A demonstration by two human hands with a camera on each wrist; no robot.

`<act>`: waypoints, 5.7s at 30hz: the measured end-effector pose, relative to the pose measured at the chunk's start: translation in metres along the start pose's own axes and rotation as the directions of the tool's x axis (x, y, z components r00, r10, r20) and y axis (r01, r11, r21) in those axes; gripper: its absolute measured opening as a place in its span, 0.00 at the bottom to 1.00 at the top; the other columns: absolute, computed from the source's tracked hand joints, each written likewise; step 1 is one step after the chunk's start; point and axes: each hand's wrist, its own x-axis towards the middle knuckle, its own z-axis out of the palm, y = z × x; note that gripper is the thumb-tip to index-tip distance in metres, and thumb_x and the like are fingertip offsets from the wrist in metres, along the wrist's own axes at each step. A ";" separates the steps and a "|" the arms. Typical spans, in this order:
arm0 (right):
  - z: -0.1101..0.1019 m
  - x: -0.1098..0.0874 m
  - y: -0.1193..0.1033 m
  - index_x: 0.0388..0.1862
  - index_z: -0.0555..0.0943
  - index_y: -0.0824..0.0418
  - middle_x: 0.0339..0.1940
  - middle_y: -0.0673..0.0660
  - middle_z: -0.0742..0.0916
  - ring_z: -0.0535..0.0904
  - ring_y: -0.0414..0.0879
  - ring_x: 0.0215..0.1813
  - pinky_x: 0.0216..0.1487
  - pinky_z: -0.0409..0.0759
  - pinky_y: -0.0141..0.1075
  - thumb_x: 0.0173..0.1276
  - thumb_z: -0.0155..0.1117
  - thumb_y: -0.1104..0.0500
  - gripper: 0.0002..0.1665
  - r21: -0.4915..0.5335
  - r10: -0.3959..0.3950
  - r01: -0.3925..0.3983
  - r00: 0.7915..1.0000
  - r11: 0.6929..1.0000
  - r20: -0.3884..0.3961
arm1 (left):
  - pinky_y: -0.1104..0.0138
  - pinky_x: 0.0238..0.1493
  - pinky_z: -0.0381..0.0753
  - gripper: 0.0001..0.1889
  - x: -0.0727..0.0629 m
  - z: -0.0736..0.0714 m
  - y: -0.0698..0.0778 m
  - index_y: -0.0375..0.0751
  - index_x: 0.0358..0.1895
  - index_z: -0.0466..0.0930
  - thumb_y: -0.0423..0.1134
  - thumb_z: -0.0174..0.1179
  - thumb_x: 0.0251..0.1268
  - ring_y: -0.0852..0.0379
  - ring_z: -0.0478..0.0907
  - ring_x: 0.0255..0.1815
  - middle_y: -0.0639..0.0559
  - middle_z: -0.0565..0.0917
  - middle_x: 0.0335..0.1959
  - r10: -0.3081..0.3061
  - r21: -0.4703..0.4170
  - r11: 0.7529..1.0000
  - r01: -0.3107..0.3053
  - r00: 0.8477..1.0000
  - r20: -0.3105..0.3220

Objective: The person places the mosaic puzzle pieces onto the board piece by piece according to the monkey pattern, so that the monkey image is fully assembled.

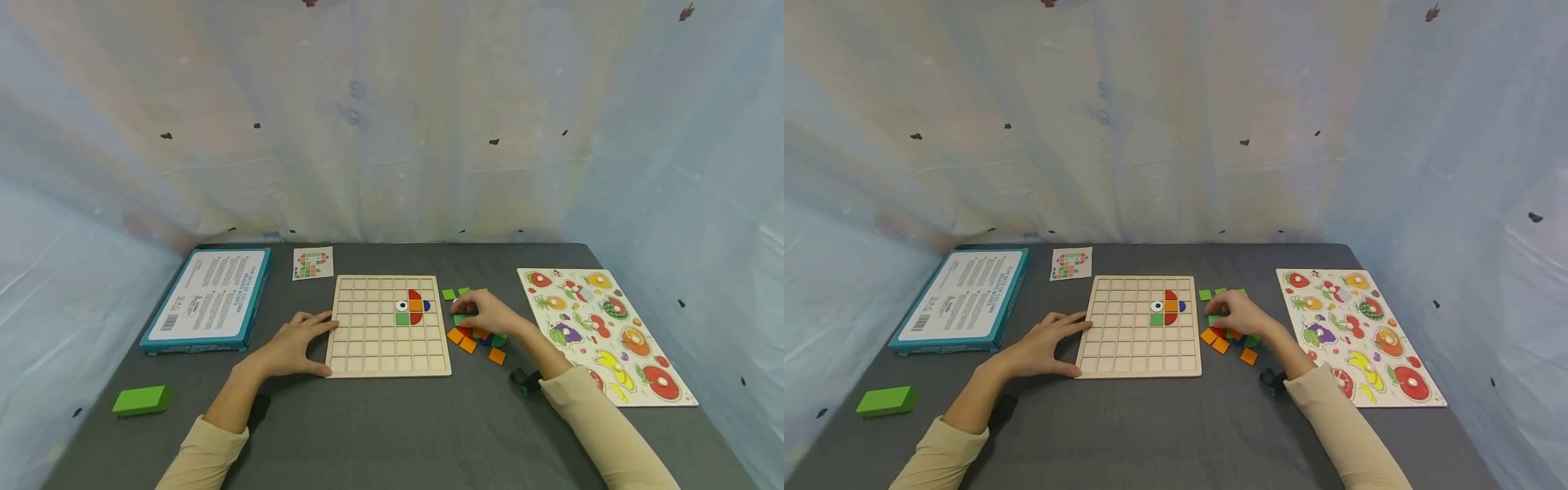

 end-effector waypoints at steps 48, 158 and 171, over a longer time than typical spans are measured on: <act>-0.032 0.005 0.033 0.31 0.78 0.70 0.23 0.57 0.79 0.70 0.45 0.24 0.30 0.70 0.39 0.67 0.69 0.66 0.09 -0.073 0.199 -0.216 0.962 0.974 -0.185 | 0.34 0.60 0.61 0.50 0.001 0.000 0.002 0.42 0.74 0.67 0.61 0.75 0.48 0.38 0.59 0.68 0.38 0.60 0.76 0.010 -0.014 1.000 -0.010 1.000 0.003; 0.042 0.137 -0.055 0.43 0.86 0.68 0.36 0.59 0.86 0.79 0.47 0.38 0.42 0.78 0.37 0.68 0.64 0.72 0.08 0.022 0.013 -0.013 1.000 1.000 0.010 | 0.35 0.60 0.62 0.51 0.001 0.003 -0.003 0.42 0.74 0.67 0.63 0.74 0.47 0.39 0.59 0.68 0.38 0.60 0.76 0.002 -0.007 1.000 -0.002 1.000 0.003; 0.041 0.134 -0.055 0.42 0.87 0.67 0.33 0.56 0.86 0.79 0.44 0.35 0.37 0.77 0.34 0.67 0.67 0.70 0.06 -0.039 0.039 -0.038 0.999 0.999 0.021 | 0.35 0.59 0.62 0.51 0.000 0.003 -0.004 0.42 0.74 0.67 0.63 0.74 0.47 0.39 0.59 0.68 0.38 0.61 0.76 0.013 -0.009 1.000 -0.014 1.000 -0.005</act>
